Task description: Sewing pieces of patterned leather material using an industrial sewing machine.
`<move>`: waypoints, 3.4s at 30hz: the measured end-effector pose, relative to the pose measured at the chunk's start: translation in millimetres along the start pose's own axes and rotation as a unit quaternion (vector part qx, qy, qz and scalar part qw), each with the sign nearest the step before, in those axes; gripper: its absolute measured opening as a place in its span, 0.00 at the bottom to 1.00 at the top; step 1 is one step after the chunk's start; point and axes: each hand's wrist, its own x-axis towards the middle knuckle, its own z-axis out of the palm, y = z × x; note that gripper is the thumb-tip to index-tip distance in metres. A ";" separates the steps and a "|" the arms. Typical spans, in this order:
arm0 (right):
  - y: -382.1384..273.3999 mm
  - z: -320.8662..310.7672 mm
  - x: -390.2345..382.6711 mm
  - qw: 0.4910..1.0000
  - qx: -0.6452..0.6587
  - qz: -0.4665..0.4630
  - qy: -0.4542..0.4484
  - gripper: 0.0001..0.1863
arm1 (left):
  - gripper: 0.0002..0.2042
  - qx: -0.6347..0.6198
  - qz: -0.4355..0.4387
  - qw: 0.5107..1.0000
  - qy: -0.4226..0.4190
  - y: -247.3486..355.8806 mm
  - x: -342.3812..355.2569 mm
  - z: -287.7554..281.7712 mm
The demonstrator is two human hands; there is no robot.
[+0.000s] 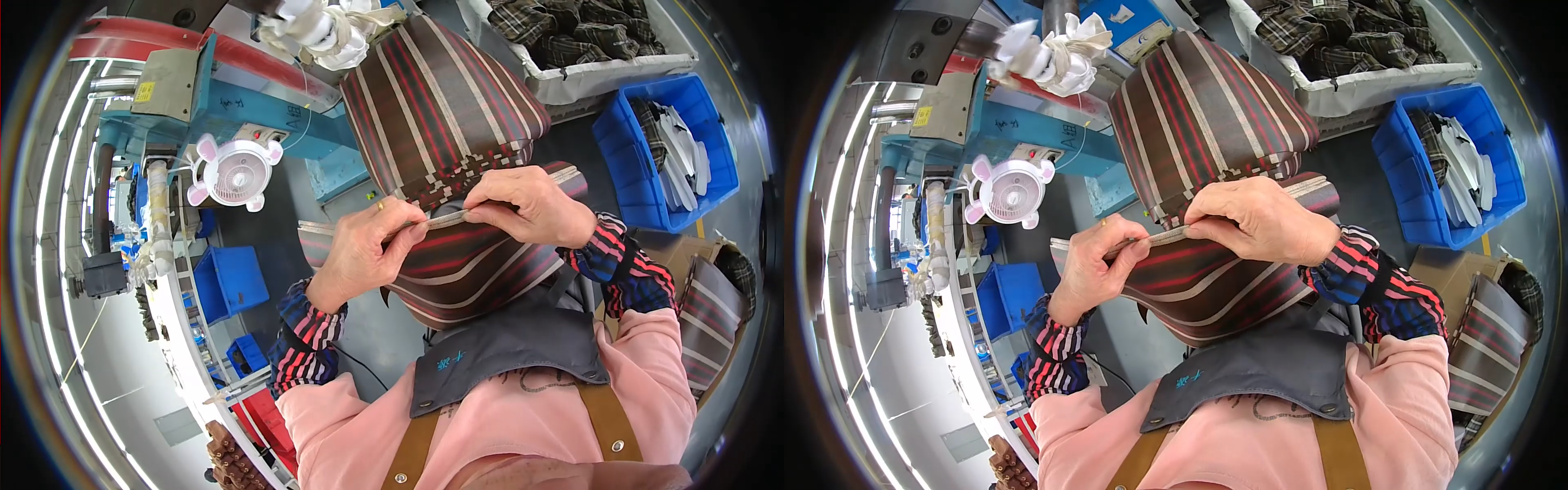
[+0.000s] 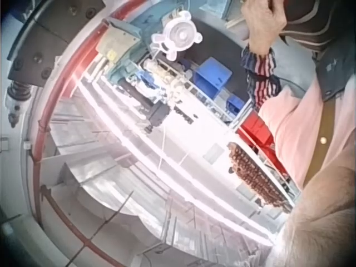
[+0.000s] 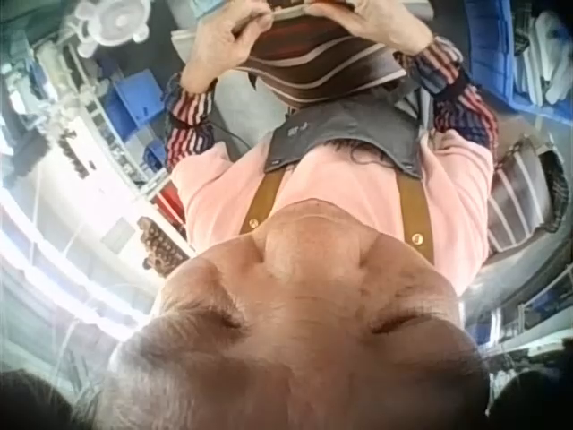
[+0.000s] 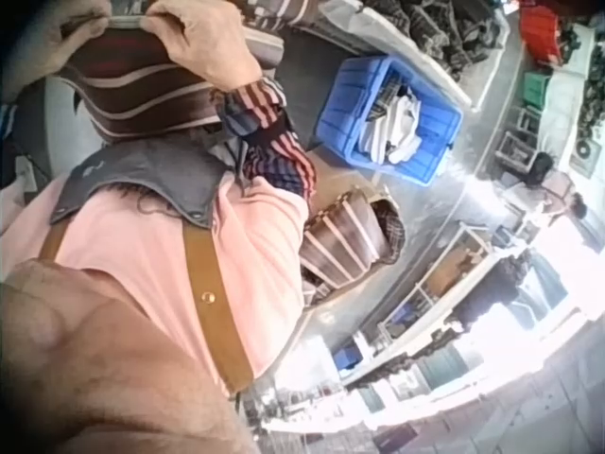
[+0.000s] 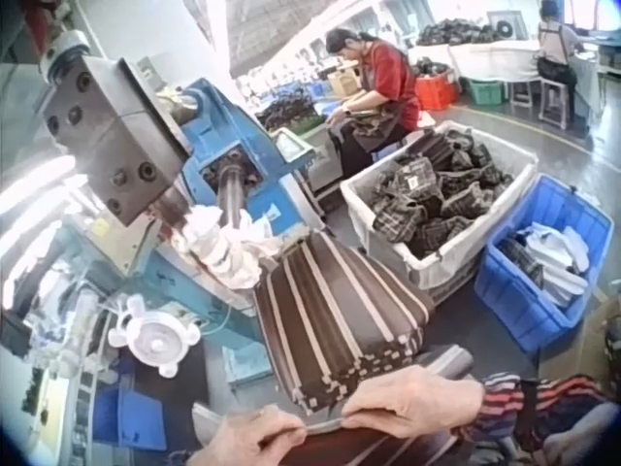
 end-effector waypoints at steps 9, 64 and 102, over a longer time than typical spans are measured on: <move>-1.9 15.4 8.3 0.997 -0.063 -0.046 0.016 0.10 | 0.04 0.011 -0.047 0.999 0.005 3.7 -2.4 0.8; 7.8 -14.0 -25.9 0.991 -0.128 -0.023 0.001 0.10 | 0.09 0.059 -0.046 0.997 0.004 -4.5 -2.1 -0.4; -8.6 -15.4 152.8 0.945 0.263 0.135 0.142 0.13 | 0.10 0.237 0.084 0.938 0.239 -129.3 156.6 -168.6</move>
